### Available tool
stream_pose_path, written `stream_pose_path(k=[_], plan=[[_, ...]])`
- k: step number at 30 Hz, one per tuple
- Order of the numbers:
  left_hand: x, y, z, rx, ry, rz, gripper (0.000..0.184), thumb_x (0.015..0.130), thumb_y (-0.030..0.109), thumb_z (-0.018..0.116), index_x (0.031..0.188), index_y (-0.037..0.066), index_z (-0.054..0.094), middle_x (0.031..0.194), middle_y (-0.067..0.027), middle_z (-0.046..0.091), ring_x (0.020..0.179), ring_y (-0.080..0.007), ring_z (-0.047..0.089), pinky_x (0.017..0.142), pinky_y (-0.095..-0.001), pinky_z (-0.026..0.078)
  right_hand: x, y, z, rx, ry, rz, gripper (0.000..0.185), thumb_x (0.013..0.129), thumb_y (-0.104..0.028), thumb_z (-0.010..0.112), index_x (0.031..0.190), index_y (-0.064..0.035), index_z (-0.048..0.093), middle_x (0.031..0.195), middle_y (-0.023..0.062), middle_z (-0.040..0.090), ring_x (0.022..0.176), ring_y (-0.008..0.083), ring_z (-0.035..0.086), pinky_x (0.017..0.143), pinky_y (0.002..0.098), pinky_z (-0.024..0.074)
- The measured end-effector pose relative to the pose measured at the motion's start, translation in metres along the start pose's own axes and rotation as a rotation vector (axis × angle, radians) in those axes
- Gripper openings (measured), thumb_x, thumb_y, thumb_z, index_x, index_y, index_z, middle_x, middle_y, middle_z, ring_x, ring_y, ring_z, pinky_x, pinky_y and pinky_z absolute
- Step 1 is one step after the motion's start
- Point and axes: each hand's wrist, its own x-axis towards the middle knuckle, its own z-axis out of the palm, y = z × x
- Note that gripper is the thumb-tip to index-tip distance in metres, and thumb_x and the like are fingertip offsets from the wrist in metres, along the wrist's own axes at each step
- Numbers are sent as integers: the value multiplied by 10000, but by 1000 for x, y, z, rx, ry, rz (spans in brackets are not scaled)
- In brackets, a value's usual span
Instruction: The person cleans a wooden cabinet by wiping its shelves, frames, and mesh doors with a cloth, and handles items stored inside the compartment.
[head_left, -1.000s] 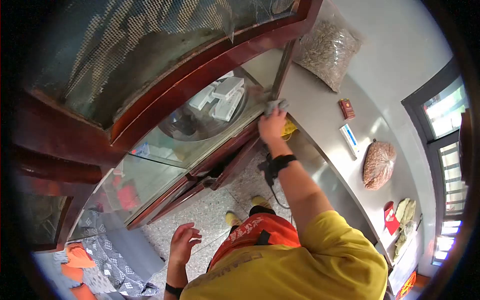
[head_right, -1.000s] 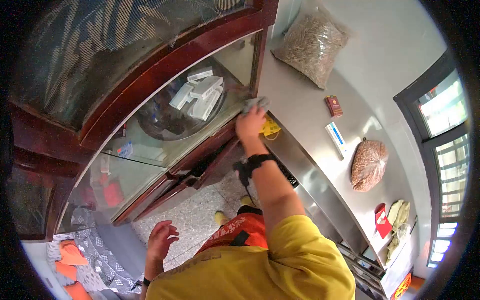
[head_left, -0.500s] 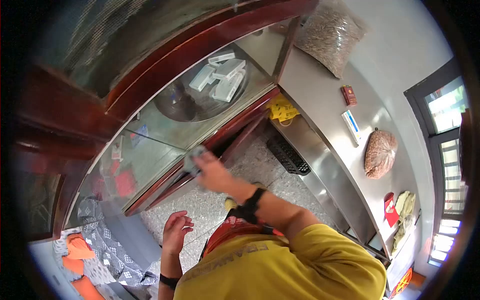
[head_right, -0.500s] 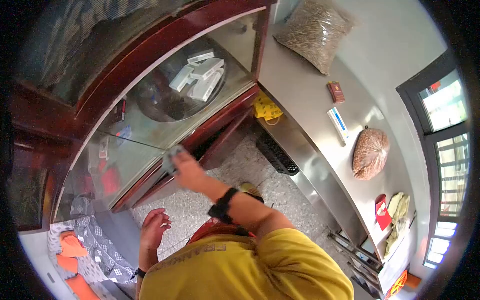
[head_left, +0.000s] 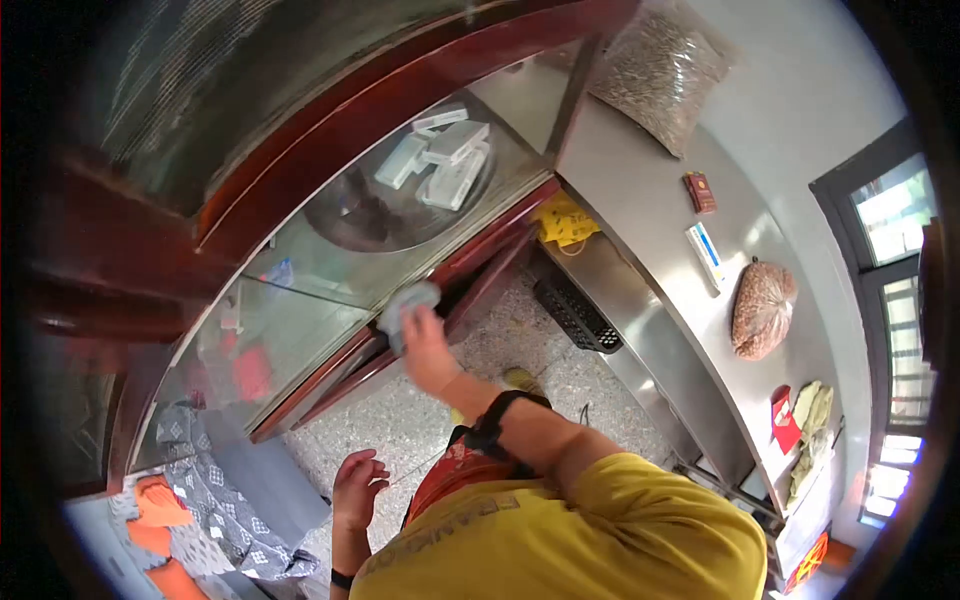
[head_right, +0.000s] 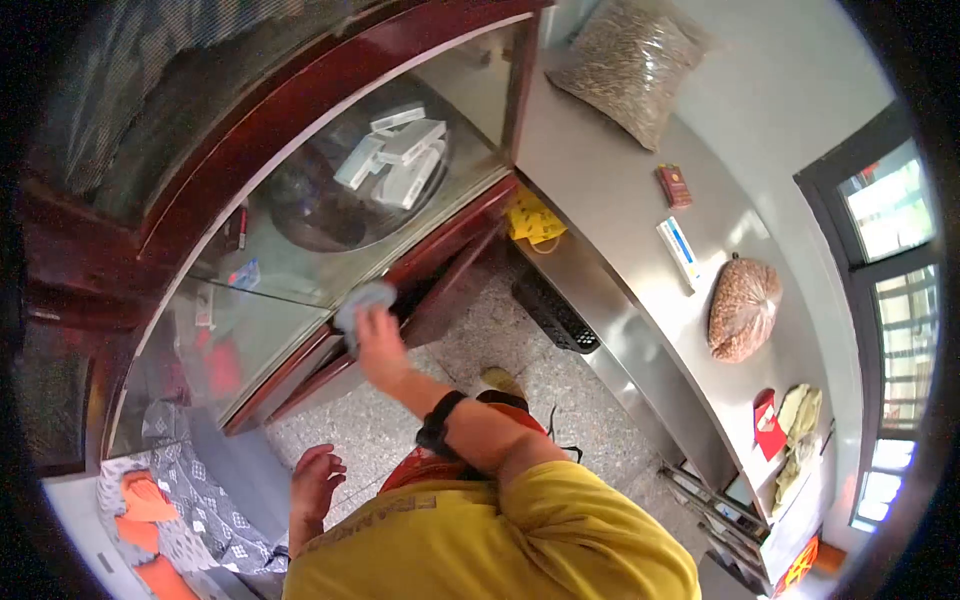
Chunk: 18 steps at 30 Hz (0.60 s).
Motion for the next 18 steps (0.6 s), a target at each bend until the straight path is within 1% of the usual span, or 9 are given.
stream_pose_path(k=[1,2,4,6,7,10,14,17,18], plan=[[3,3,1,29,-18,16,207,863,137,519,1052,56,539,835,-55,591,752,-173,589,650,-289,480,-1,-23,-16,-134,50,-43,549,753,-62,507,1284,21,395,1207,241,381,1029,408,421,918,433,378],[3,8,4,41,-29,22,207,863,137,519,1052,56,539,835,-55,591,752,-173,589,650,-289,480,5,-25,-26,63,44,25,574,729,-47,511,1287,6,391,1173,220,405,1019,404,428,916,424,382],[0,20,11,30,-70,102,203,863,133,520,1047,49,541,837,-58,591,750,-173,586,651,-291,479,14,14,-41,-32,2,-98,620,629,-9,602,1230,-12,447,1177,184,435,1086,390,413,950,449,347],[4,20,11,33,-51,101,198,863,128,518,1042,46,543,837,-59,591,747,-173,585,650,-293,479,34,52,-88,-119,62,-14,592,599,22,593,1180,-32,489,1132,163,503,1079,368,443,952,436,355],[5,17,12,23,-20,97,194,863,123,516,1037,43,545,837,-59,592,745,-173,584,650,-295,478,48,89,-96,-148,301,-51,564,587,56,574,1140,-45,523,1097,168,538,1040,359,485,942,439,365],[1,7,16,-17,-48,46,199,862,119,516,1043,39,541,838,-63,592,742,-173,584,650,-300,477,97,156,-142,-22,702,234,409,654,16,543,1062,-1,517,1017,207,548,948,408,503,844,450,412],[-1,0,25,95,-7,22,229,852,110,510,1064,24,520,837,-71,591,738,-176,588,640,-292,480,125,156,-145,285,926,416,457,720,8,533,1169,42,461,1083,241,540,964,414,527,854,415,421],[-2,2,28,29,7,4,235,838,103,514,1058,20,522,832,-70,590,738,-176,588,641,-286,482,92,91,-91,187,792,443,538,827,-67,530,1278,106,296,1117,309,494,1005,423,501,885,429,398],[-1,3,28,-10,-8,13,235,835,101,516,1056,22,524,831,-68,589,740,-175,588,644,-286,481,72,62,-63,222,548,648,546,862,-151,504,1265,135,271,1024,319,530,932,422,534,834,458,418]])
